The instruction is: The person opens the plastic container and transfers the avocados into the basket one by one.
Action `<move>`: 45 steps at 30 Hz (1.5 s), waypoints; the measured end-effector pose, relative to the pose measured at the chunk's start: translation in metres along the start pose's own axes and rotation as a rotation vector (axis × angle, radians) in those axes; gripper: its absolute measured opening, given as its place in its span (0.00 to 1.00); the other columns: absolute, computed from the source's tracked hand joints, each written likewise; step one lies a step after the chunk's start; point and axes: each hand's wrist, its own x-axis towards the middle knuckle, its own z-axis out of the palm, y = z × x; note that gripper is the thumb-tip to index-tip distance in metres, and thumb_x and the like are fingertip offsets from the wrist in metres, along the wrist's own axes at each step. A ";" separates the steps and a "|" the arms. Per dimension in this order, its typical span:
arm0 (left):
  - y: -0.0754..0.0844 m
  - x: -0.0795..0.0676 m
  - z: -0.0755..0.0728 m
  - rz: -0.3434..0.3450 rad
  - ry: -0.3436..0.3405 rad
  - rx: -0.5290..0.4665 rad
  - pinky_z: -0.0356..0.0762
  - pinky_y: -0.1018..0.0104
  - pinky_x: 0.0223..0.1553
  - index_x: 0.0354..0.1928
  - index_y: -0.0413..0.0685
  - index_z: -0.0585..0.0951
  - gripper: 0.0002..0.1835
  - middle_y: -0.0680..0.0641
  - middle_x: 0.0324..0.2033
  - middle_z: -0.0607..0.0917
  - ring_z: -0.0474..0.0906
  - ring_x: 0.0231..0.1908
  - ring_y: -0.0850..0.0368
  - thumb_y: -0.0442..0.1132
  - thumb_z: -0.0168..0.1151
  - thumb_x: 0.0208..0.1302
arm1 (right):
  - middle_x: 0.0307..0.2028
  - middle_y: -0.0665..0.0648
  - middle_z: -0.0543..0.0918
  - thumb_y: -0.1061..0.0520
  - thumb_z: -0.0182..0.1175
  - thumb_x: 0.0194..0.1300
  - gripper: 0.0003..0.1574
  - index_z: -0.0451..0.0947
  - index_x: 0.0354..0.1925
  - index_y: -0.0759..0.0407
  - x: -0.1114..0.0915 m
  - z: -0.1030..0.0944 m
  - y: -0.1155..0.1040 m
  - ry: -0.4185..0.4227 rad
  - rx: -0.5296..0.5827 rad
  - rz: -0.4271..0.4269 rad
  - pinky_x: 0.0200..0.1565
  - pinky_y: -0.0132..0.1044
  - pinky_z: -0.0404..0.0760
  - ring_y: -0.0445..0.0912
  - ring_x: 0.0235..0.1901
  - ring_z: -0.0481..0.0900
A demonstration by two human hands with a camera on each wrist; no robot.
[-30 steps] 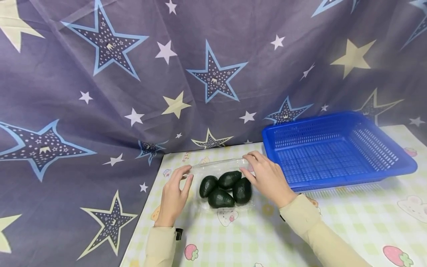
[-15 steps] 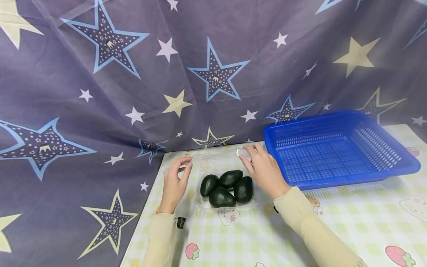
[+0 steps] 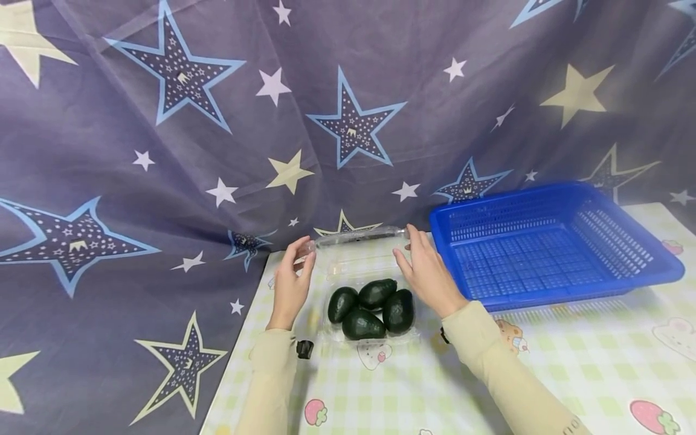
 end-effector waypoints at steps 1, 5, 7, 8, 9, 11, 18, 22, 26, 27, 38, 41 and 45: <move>0.000 0.001 0.001 -0.012 -0.003 -0.005 0.82 0.52 0.52 0.65 0.53 0.74 0.20 0.46 0.54 0.83 0.80 0.53 0.51 0.44 0.57 0.74 | 0.57 0.69 0.74 0.51 0.50 0.78 0.38 0.52 0.74 0.71 0.000 0.001 0.001 -0.003 -0.006 0.000 0.55 0.56 0.80 0.60 0.54 0.78; -0.001 0.008 0.006 -0.046 0.009 -0.061 0.83 0.56 0.52 0.63 0.45 0.73 0.19 0.45 0.55 0.83 0.80 0.54 0.51 0.39 0.56 0.74 | 0.62 0.73 0.72 0.55 0.46 0.79 0.38 0.48 0.75 0.74 0.001 0.002 0.005 0.005 -0.045 -0.017 0.63 0.57 0.74 0.63 0.60 0.75; -0.002 0.010 0.007 -0.056 0.018 -0.096 0.83 0.57 0.52 0.62 0.41 0.73 0.18 0.43 0.54 0.83 0.81 0.53 0.49 0.35 0.56 0.73 | 0.63 0.73 0.72 0.57 0.46 0.79 0.37 0.48 0.74 0.75 0.002 0.003 0.007 0.013 -0.046 -0.025 0.65 0.56 0.73 0.64 0.61 0.74; -0.003 0.012 0.008 -0.061 0.022 -0.116 0.83 0.56 0.52 0.62 0.39 0.73 0.18 0.41 0.55 0.83 0.81 0.54 0.47 0.33 0.56 0.73 | 0.62 0.74 0.72 0.58 0.47 0.78 0.37 0.48 0.74 0.75 0.002 0.003 0.007 0.014 -0.044 -0.027 0.64 0.56 0.73 0.64 0.60 0.75; -0.004 0.012 0.009 -0.069 0.021 -0.131 0.83 0.54 0.52 0.62 0.38 0.73 0.18 0.40 0.55 0.82 0.81 0.54 0.46 0.32 0.56 0.73 | 0.61 0.74 0.73 0.59 0.47 0.78 0.37 0.48 0.74 0.76 0.002 0.003 0.007 0.009 -0.038 -0.030 0.64 0.56 0.74 0.63 0.59 0.75; -0.005 0.012 0.009 -0.091 0.017 -0.153 0.82 0.51 0.55 0.63 0.39 0.72 0.19 0.39 0.56 0.81 0.80 0.56 0.44 0.32 0.56 0.73 | 0.61 0.74 0.73 0.60 0.49 0.77 0.38 0.47 0.74 0.76 0.001 0.005 0.008 -0.010 -0.034 -0.031 0.64 0.56 0.74 0.63 0.58 0.76; -0.019 0.004 0.016 -0.209 -0.040 -0.163 0.76 0.46 0.62 0.69 0.44 0.67 0.24 0.41 0.62 0.78 0.75 0.62 0.46 0.34 0.55 0.74 | 0.67 0.75 0.67 0.60 0.55 0.74 0.44 0.44 0.76 0.73 -0.002 0.014 0.016 -0.094 -0.044 -0.028 0.68 0.55 0.70 0.65 0.64 0.70; -0.029 0.000 0.021 -0.251 -0.098 -0.130 0.75 0.47 0.63 0.71 0.43 0.64 0.26 0.40 0.64 0.75 0.73 0.63 0.45 0.32 0.55 0.73 | 0.67 0.76 0.66 0.60 0.57 0.72 0.47 0.42 0.76 0.74 -0.002 0.020 0.021 -0.103 -0.037 -0.033 0.67 0.56 0.71 0.66 0.65 0.69; -0.034 -0.003 0.025 -0.290 -0.160 -0.104 0.73 0.47 0.66 0.74 0.42 0.60 0.31 0.39 0.67 0.71 0.70 0.66 0.44 0.31 0.55 0.72 | 0.69 0.77 0.62 0.61 0.58 0.71 0.48 0.41 0.76 0.74 -0.002 0.025 0.026 -0.110 -0.023 -0.038 0.68 0.55 0.69 0.65 0.67 0.66; -0.035 -0.004 0.026 -0.294 -0.178 -0.100 0.72 0.48 0.67 0.75 0.42 0.59 0.32 0.38 0.68 0.70 0.69 0.67 0.43 0.32 0.55 0.72 | 0.70 0.77 0.60 0.61 0.58 0.71 0.49 0.41 0.75 0.75 -0.002 0.026 0.027 -0.115 -0.021 -0.036 0.69 0.55 0.68 0.66 0.68 0.64; -0.046 -0.025 0.028 -0.355 -0.410 -0.039 0.67 0.46 0.70 0.77 0.41 0.54 0.34 0.36 0.74 0.58 0.62 0.70 0.37 0.35 0.54 0.75 | 0.71 0.77 0.58 0.59 0.58 0.71 0.44 0.50 0.73 0.77 -0.007 0.034 0.032 -0.209 -0.064 -0.008 0.70 0.56 0.67 0.66 0.70 0.62; -0.048 -0.031 0.029 -0.368 -0.455 -0.029 0.67 0.46 0.70 0.77 0.43 0.55 0.32 0.36 0.75 0.57 0.62 0.70 0.37 0.36 0.53 0.76 | 0.70 0.75 0.61 0.58 0.59 0.71 0.43 0.52 0.73 0.75 -0.009 0.035 0.032 -0.257 -0.080 -0.010 0.67 0.56 0.71 0.65 0.68 0.65; -0.051 -0.037 0.030 -0.386 -0.469 -0.015 0.68 0.45 0.69 0.75 0.44 0.60 0.29 0.37 0.74 0.58 0.64 0.69 0.38 0.38 0.52 0.77 | 0.67 0.74 0.67 0.58 0.60 0.70 0.40 0.57 0.71 0.74 -0.012 0.037 0.032 -0.308 -0.121 -0.031 0.65 0.56 0.74 0.65 0.65 0.70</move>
